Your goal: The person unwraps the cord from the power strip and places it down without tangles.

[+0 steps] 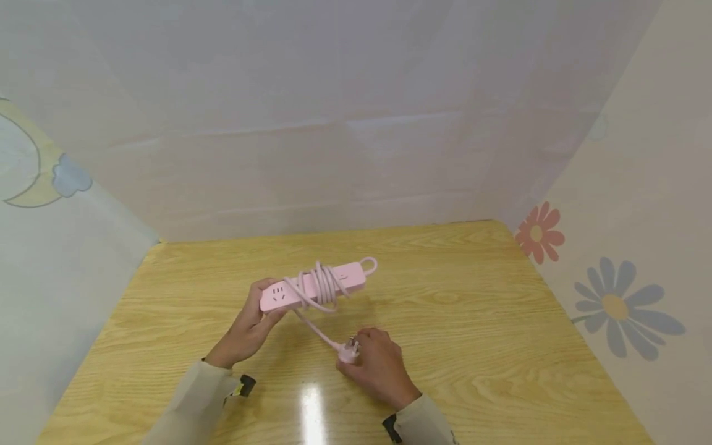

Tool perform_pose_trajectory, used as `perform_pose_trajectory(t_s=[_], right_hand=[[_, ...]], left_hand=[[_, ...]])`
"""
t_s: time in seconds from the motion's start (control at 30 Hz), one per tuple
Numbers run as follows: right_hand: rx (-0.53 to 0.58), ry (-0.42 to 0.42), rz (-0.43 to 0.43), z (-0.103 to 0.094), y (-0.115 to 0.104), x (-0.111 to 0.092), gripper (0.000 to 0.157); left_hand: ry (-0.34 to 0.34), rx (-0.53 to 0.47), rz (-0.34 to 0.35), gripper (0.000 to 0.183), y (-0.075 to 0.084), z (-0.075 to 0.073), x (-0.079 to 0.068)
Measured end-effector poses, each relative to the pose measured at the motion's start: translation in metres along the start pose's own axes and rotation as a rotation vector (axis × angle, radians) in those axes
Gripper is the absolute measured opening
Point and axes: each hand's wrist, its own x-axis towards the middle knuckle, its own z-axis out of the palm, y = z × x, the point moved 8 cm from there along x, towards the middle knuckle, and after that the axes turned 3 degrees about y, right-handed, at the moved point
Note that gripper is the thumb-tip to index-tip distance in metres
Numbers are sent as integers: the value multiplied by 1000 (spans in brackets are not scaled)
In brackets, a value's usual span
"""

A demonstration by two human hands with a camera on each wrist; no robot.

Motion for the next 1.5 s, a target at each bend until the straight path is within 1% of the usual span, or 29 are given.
perform_pose_trajectory(t_s=[0.13, 0.33, 0.43, 0.53, 0.6, 0.73, 0.87, 1.0, 1.17, 1.3, 1.5], right_hand=[[28, -20, 7, 1, 1, -2, 30], [34, -29, 34, -1, 6, -1, 34], [27, -23, 61, -5, 9, 1, 35], [28, -6, 76, -14, 12, 4, 37], [49, 2, 84, -22, 14, 6, 41], [98, 3, 123, -37, 22, 10, 60], [149, 8, 144, -49, 27, 15, 76], [180, 32, 126, -60, 27, 19, 86], [195, 70, 76, -70, 22, 22, 98], [223, 70, 52, -73, 19, 26, 104], [286, 50, 7, -73, 13, 37, 108]], left_hand=[[-4, -2, -3, 46, 1, 1, -1], [-14, -1, -28, 47, 2, 2, -1], [-12, -2, -21, 47, 3, 2, -1], [-7, 1, -7, 47, 3, 1, -2], [-7, -2, 2, 48, 4, 1, -2], [-19, -12, 15, 47, 4, 1, -3], [-23, -11, 3, 46, 4, 1, -4], [-22, -3, -2, 46, 4, 0, -5], [-30, -3, 16, 45, 5, 1, -5], [-38, -7, 35, 46, 5, 1, -6], [-44, -10, 41, 46, 6, 2, -7]])
